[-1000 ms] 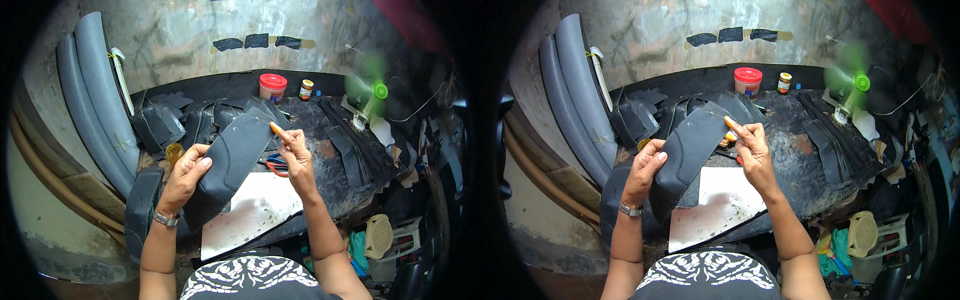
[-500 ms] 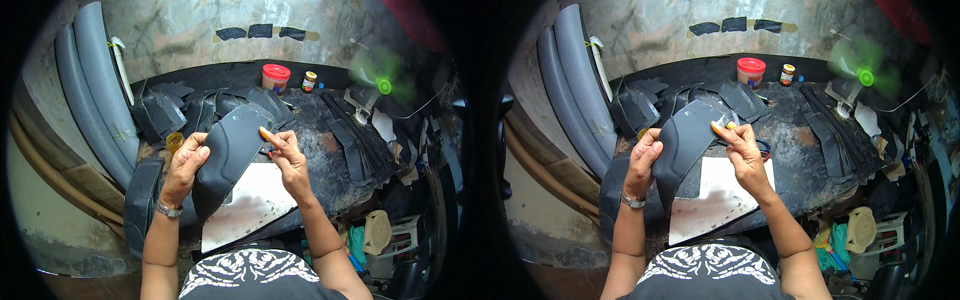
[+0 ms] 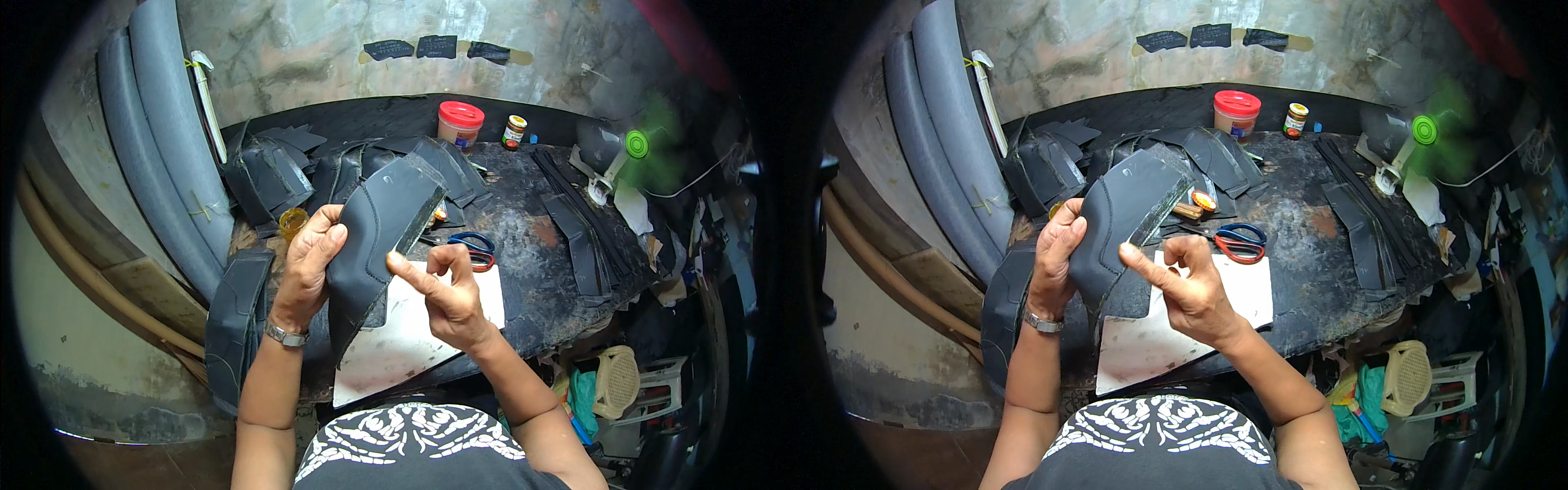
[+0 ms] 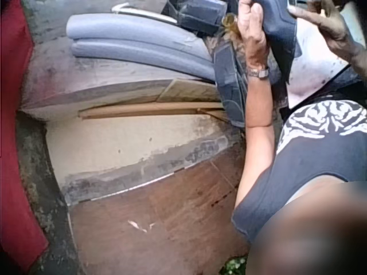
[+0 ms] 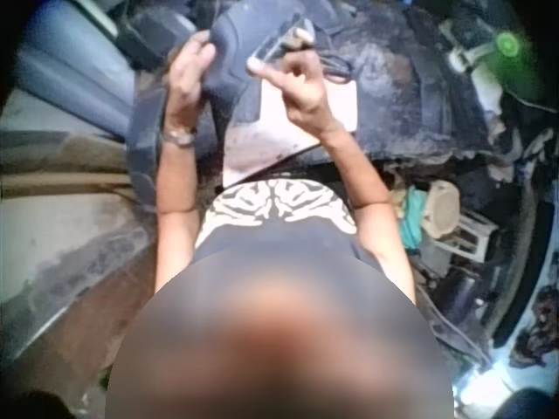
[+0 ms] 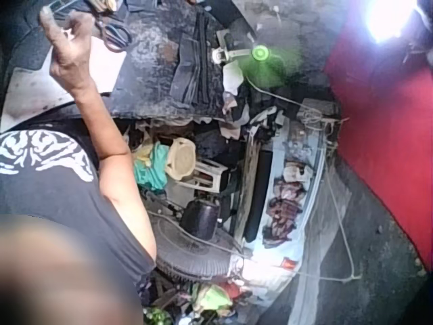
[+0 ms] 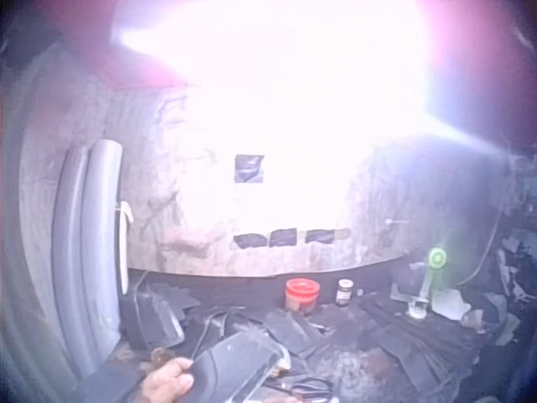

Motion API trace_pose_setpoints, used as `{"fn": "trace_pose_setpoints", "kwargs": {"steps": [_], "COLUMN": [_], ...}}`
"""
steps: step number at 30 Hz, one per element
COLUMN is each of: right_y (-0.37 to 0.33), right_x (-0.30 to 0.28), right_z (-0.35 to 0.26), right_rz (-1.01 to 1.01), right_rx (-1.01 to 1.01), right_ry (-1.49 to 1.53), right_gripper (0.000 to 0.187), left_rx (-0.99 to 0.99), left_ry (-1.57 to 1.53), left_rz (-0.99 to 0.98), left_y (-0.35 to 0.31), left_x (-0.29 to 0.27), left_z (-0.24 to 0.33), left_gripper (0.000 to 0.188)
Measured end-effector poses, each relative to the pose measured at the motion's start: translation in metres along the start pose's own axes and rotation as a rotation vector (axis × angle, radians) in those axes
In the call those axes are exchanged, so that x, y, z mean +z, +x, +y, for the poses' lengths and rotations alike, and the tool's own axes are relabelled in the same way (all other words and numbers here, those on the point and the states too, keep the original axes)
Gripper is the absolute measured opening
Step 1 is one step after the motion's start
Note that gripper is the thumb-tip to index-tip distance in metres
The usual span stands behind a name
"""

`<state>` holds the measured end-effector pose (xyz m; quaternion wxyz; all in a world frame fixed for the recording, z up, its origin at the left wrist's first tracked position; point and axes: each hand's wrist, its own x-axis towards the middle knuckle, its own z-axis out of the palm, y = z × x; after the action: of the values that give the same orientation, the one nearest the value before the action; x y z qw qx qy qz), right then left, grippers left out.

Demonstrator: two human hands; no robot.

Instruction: The person repeatedly applies a brown adhesive from a small jar onto the edge of a black leather piece using a small brush. They spread the adhesive along the edge, then set the piece down and repeat the process on the same edge multiple times.

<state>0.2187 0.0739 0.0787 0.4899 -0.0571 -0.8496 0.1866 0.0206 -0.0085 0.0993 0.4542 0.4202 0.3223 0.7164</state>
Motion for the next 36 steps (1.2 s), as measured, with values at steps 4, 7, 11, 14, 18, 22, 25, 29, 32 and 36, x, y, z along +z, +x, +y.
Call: {"fn": "trace_pose_setpoints", "kwargs": {"steps": [4,7,11,14,18,22,25,29,32,36], "right_y": [-0.001,0.002,0.006,0.006,0.019,0.063,0.106,0.145,0.153,0.152], "right_x": [0.002,-0.004,-0.004,0.001,0.002,0.019,0.067,0.136,0.180,0.208], "right_z": [-0.005,0.002,0.013,0.009,0.000,0.006,0.018,0.040,0.057,0.061], "right_rz": [-0.106,-0.094,0.030,-0.011,-0.068,-0.180,-0.425,-0.842,-1.046,-1.201], "right_rx": [-0.020,-0.046,0.185,0.019,-0.098,-0.003,-0.001,0.143,0.179,0.230], "right_ry": [0.060,0.213,0.119,-0.012,0.038,-0.115,-0.114,-0.341,-0.499,-0.558], "right_gripper": [0.076,0.075,0.072,0.075,0.063,0.031,0.045,0.082,0.090,0.081], "left_rx": [0.014,0.027,0.031,0.028,0.063,-0.001,0.114,0.117,-0.022,0.091], "left_ry": [-0.010,0.021,0.053,0.059,0.169,0.105,-0.074,-0.060,0.108,0.173], "left_rz": [0.023,0.042,0.027,0.029,0.062,0.080,0.058,-0.031,-0.222,-0.300], "left_y": [0.001,0.002,0.003,0.005,0.018,0.050,0.054,0.058,0.056,0.053], "left_x": [-0.003,-0.004,-0.004,-0.006,-0.018,-0.036,-0.041,-0.047,-0.053,-0.052], "left_z": [-0.003,-0.005,-0.004,-0.006,-0.025,-0.062,-0.092,-0.108,-0.105,-0.103], "left_gripper": [0.026,0.025,0.025,0.025,0.027,0.025,0.034,0.042,0.045,0.043]}}
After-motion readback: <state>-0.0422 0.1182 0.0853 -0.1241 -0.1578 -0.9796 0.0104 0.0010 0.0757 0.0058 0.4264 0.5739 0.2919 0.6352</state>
